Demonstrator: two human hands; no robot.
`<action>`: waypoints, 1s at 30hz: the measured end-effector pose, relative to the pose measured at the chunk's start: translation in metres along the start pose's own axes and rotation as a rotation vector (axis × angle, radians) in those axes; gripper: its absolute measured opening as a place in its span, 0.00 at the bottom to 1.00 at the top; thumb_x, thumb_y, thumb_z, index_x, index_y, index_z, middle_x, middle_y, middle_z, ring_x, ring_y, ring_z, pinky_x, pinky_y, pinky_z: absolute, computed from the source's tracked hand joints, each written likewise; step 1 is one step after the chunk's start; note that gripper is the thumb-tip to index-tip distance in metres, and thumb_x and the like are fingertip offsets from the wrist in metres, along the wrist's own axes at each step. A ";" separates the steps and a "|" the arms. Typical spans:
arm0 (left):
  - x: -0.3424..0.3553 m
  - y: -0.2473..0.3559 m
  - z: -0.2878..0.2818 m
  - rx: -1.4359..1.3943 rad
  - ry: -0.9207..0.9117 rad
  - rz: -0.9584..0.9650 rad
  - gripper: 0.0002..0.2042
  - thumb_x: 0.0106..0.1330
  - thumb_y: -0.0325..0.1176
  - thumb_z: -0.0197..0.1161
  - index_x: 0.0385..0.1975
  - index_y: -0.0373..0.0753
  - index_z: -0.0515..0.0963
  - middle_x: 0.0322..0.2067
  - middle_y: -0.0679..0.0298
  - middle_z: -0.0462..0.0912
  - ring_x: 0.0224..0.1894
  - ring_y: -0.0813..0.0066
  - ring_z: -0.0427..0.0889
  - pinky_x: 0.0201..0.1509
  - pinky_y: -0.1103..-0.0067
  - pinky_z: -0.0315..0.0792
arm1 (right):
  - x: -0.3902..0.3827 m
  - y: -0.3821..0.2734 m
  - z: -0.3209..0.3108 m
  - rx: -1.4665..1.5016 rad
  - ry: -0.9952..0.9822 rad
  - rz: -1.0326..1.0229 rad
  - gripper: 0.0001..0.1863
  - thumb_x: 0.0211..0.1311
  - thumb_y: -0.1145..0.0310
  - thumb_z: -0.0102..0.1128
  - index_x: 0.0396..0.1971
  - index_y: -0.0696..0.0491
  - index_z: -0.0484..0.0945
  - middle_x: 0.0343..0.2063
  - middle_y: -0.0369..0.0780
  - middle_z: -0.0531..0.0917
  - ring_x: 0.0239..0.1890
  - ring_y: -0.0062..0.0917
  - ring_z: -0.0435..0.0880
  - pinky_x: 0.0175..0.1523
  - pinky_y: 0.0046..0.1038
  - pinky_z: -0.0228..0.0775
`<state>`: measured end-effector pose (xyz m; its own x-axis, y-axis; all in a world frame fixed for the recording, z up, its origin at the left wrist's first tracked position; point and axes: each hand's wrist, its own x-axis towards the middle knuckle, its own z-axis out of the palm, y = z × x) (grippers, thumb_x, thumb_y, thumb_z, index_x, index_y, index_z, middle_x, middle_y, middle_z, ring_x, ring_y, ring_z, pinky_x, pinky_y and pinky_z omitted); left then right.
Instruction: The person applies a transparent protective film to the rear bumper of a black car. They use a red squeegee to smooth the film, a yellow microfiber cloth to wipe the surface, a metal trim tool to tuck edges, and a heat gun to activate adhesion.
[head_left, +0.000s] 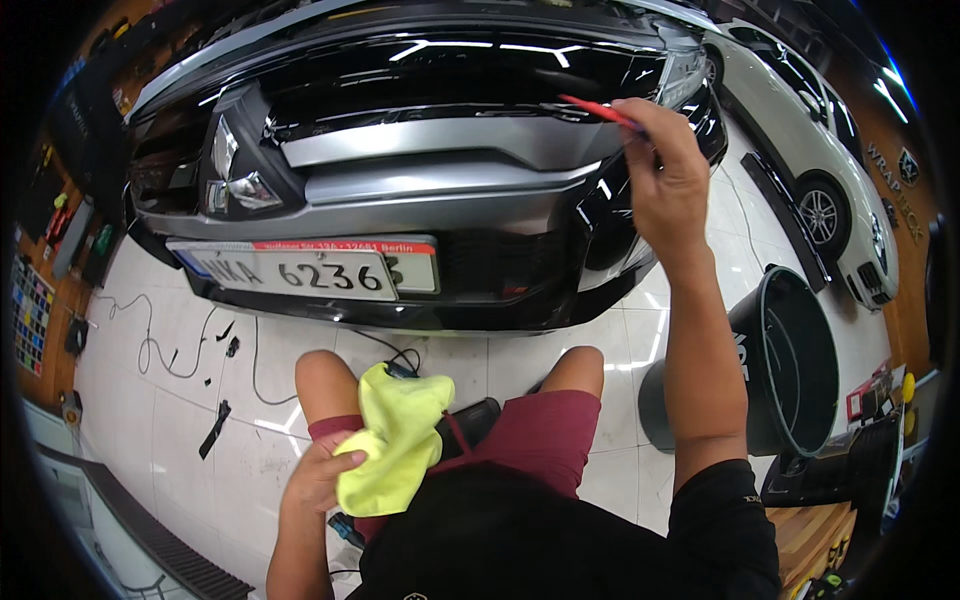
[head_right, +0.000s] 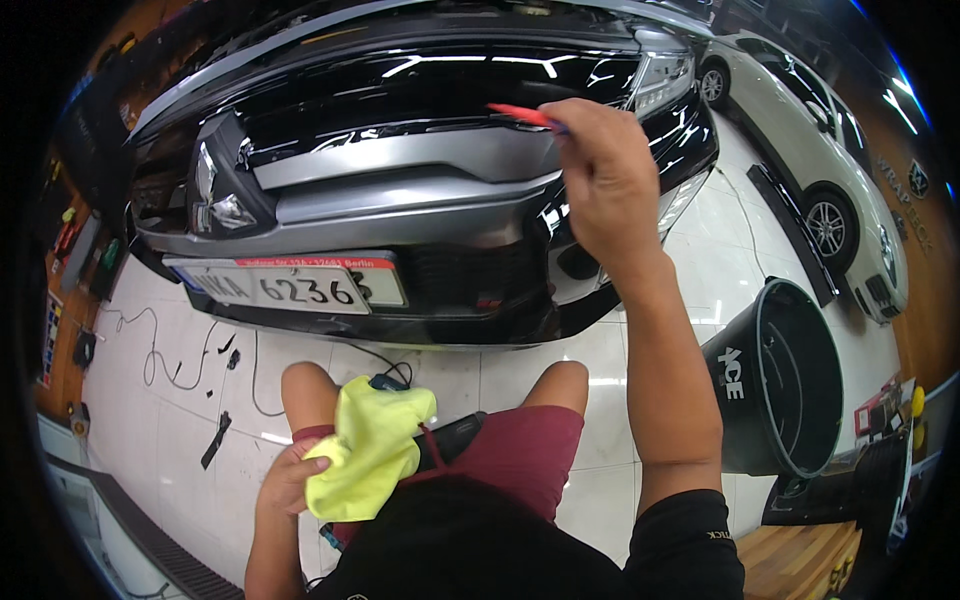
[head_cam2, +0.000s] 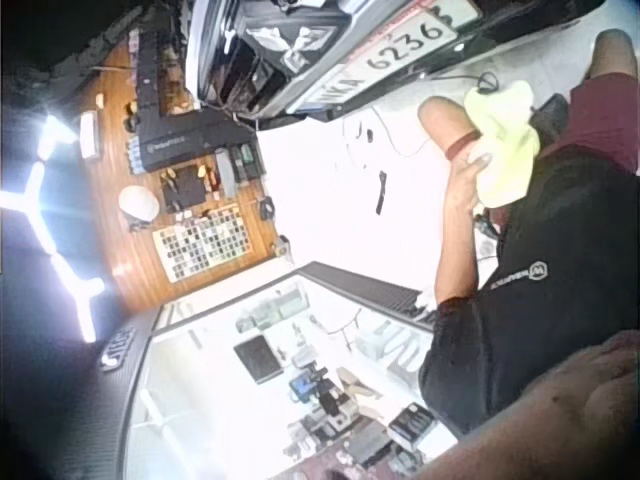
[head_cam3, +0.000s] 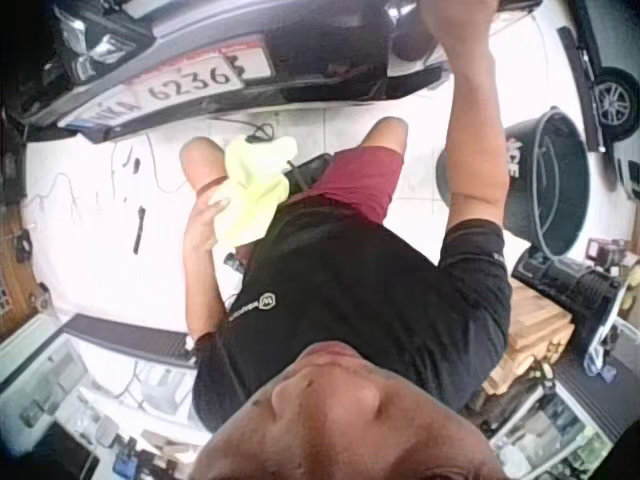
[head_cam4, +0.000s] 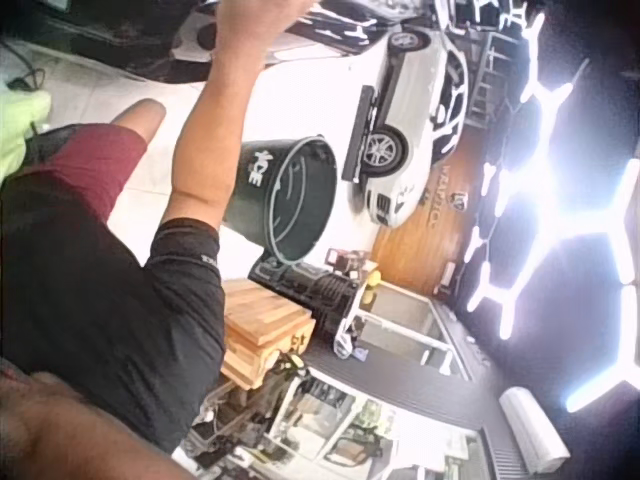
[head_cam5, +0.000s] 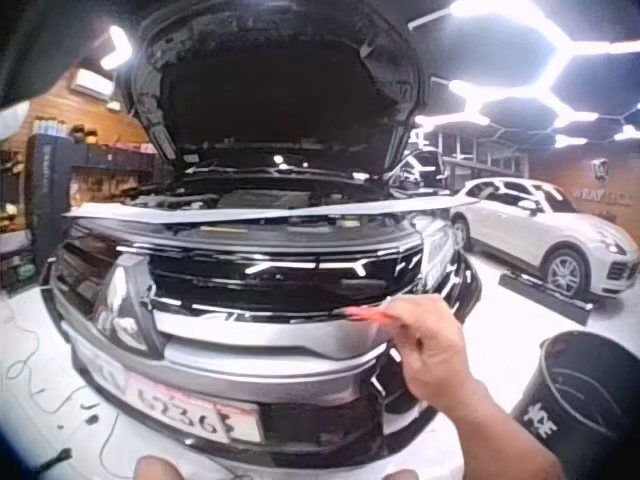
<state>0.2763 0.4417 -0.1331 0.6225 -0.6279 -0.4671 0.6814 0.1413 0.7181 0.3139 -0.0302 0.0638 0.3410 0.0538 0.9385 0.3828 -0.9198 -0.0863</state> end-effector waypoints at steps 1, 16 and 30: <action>-0.004 -0.001 0.005 -0.115 0.024 0.129 0.23 0.69 0.32 0.67 0.60 0.30 0.71 0.51 0.53 0.84 0.52 0.63 0.85 0.59 0.64 0.79 | -0.008 0.000 0.000 0.167 0.038 0.187 0.11 0.68 0.77 0.62 0.48 0.53 0.83 0.43 0.39 0.86 0.45 0.26 0.82 0.53 0.28 0.73; 0.242 0.213 0.257 1.717 0.480 1.726 0.11 0.65 0.32 0.60 0.44 0.37 0.80 0.42 0.58 0.83 0.49 0.59 0.82 0.57 0.63 0.72 | -0.159 -0.025 -0.054 0.874 0.271 0.988 0.17 0.73 0.74 0.57 0.59 0.59 0.73 0.53 0.42 0.82 0.56 0.27 0.81 0.67 0.33 0.67; 0.162 0.288 0.104 1.850 0.838 1.547 0.09 0.69 0.30 0.58 0.43 0.35 0.82 0.39 0.53 0.84 0.43 0.50 0.81 0.53 0.61 0.72 | -0.204 -0.030 -0.093 0.928 0.546 1.196 0.19 0.72 0.74 0.55 0.61 0.58 0.70 0.54 0.42 0.80 0.58 0.28 0.79 0.67 0.37 0.68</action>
<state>0.5336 0.3010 0.0515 0.3675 -0.4486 0.8147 -0.6658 -0.7385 -0.1063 0.1528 -0.0493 -0.0944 0.5575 -0.8124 0.1709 0.5666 0.2219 -0.7935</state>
